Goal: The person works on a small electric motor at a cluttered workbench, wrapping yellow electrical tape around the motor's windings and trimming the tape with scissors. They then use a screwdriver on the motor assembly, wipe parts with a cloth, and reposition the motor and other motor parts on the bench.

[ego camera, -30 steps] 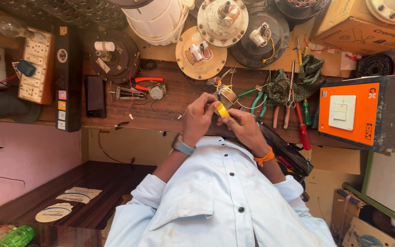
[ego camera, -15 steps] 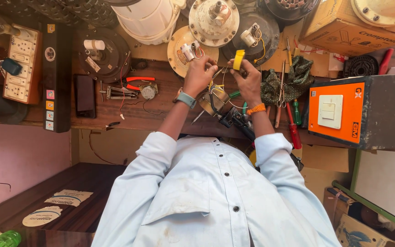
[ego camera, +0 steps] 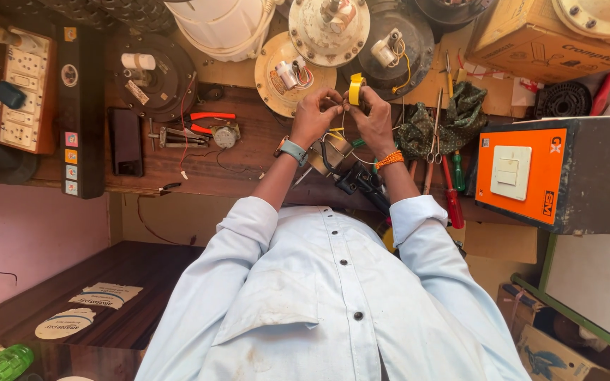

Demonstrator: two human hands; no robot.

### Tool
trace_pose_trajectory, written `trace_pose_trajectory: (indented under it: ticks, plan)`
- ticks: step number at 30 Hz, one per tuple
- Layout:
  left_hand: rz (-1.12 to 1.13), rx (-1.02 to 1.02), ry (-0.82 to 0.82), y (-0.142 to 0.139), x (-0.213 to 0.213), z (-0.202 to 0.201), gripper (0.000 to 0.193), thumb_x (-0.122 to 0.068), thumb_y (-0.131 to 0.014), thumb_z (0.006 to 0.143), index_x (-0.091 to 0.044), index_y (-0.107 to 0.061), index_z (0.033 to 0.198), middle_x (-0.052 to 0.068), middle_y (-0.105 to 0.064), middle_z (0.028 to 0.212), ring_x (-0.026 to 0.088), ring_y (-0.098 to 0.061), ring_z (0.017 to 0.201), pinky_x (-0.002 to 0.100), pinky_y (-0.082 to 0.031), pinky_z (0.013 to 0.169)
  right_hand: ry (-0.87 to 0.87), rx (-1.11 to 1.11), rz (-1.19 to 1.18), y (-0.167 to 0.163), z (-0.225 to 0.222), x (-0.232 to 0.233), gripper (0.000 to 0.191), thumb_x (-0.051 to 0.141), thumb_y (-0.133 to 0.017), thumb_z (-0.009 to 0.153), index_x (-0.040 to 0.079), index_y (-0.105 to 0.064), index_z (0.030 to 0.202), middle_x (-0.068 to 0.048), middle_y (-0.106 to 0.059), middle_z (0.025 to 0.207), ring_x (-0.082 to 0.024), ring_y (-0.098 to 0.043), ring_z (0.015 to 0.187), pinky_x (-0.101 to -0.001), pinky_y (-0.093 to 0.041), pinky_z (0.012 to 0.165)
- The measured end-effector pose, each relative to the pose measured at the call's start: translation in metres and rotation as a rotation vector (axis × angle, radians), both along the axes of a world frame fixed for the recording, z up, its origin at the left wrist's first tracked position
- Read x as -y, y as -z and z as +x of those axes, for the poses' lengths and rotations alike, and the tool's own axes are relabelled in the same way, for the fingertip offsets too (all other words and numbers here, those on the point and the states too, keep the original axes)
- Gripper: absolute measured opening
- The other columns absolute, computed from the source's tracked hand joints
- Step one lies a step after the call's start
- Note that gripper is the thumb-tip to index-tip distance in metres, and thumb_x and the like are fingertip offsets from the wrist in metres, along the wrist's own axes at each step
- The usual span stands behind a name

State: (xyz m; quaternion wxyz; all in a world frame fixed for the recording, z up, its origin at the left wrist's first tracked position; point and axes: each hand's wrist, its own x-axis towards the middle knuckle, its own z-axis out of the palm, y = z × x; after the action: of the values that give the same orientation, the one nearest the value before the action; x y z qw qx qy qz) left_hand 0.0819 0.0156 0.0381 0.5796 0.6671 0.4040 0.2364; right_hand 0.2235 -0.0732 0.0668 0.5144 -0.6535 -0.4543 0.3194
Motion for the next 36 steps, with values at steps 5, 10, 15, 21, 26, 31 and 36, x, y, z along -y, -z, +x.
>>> trace_pose_trajectory:
  ticks: [5, 10, 15, 21, 26, 31, 36]
  plan:
    - [0.446, -0.211, -0.103, -0.007, 0.015, -0.002, 0.018, -0.024, -0.084, 0.078, -0.015, -0.082, 0.093, 0.005, -0.077, 0.082, 0.031, -0.069, 0.081, 0.041, -0.054, 0.068, 0.143, -0.075, -0.027, 0.005, -0.012, 0.005, 0.017, 0.003, -0.072, 0.096, -0.001, -0.068, 0.112, -0.004, -0.074, 0.099, -0.010, -0.069, 0.093, -0.0260, -0.056, 0.086]
    - [0.404, -0.177, -0.087, -0.004, 0.019, -0.005, 0.017, -0.024, -0.082, 0.084, -0.012, -0.080, 0.097, 0.008, -0.077, 0.092, 0.028, -0.074, 0.082, 0.039, -0.056, 0.072, 0.216, -0.344, -0.149, 0.006, -0.015, 0.004, 0.021, 0.006, -0.072, 0.094, 0.001, -0.070, 0.115, -0.002, -0.076, 0.096, -0.007, -0.063, 0.079, -0.0222, -0.049, 0.067]
    - [0.324, -0.080, -0.040, 0.002, 0.016, -0.007, 0.016, -0.020, -0.080, 0.085, -0.010, -0.080, 0.098, 0.008, -0.079, 0.093, 0.024, -0.076, 0.081, 0.035, -0.057, 0.073, 0.232, -0.333, -0.121, 0.000, -0.017, 0.009, 0.021, 0.006, -0.073, 0.095, 0.002, -0.070, 0.115, -0.001, -0.075, 0.098, -0.002, -0.066, 0.081, -0.0190, -0.050, 0.062]
    - [0.242, -0.009, -0.010, 0.002, 0.014, -0.007, 0.016, -0.018, -0.078, 0.087, -0.007, -0.079, 0.099, 0.007, -0.079, 0.094, 0.019, -0.077, 0.081, 0.031, -0.058, 0.074, 0.229, -0.271, -0.162, -0.004, -0.014, 0.009, 0.022, 0.006, -0.074, 0.095, 0.003, -0.071, 0.116, -0.001, -0.076, 0.097, -0.003, -0.065, 0.080, -0.0193, -0.051, 0.062]
    - [0.249, -0.027, -0.029, -0.002, 0.013, -0.007, 0.016, -0.017, -0.078, 0.085, -0.007, -0.080, 0.098, 0.007, -0.079, 0.091, 0.020, -0.076, 0.079, 0.032, -0.057, 0.073, 0.163, -0.224, -0.148, -0.004, -0.012, 0.010, 0.021, 0.003, -0.072, 0.094, 0.003, -0.071, 0.114, -0.001, -0.077, 0.099, -0.003, -0.068, 0.082, -0.0189, -0.051, 0.061]
    - [0.288, -0.047, -0.044, -0.004, 0.014, -0.007, 0.017, -0.018, -0.078, 0.083, -0.008, -0.082, 0.096, 0.008, -0.079, 0.089, 0.022, -0.076, 0.079, 0.033, -0.057, 0.072, 0.153, -0.072, -0.064, -0.001, -0.015, 0.012, 0.019, -0.001, -0.071, 0.094, -0.001, -0.071, 0.113, -0.007, -0.078, 0.100, -0.010, -0.073, 0.090, -0.0252, -0.058, 0.076]
    - [0.325, -0.063, -0.130, 0.002, 0.018, -0.003, 0.019, -0.020, -0.077, 0.081, -0.007, -0.081, 0.095, 0.009, -0.078, 0.092, 0.025, -0.077, 0.082, 0.034, -0.058, 0.074, 0.194, 0.103, -0.018, -0.001, -0.029, 0.019, 0.018, 0.001, -0.072, 0.093, -0.003, -0.070, 0.110, -0.013, -0.077, 0.099, -0.018, -0.076, 0.092, -0.0329, -0.059, 0.080]
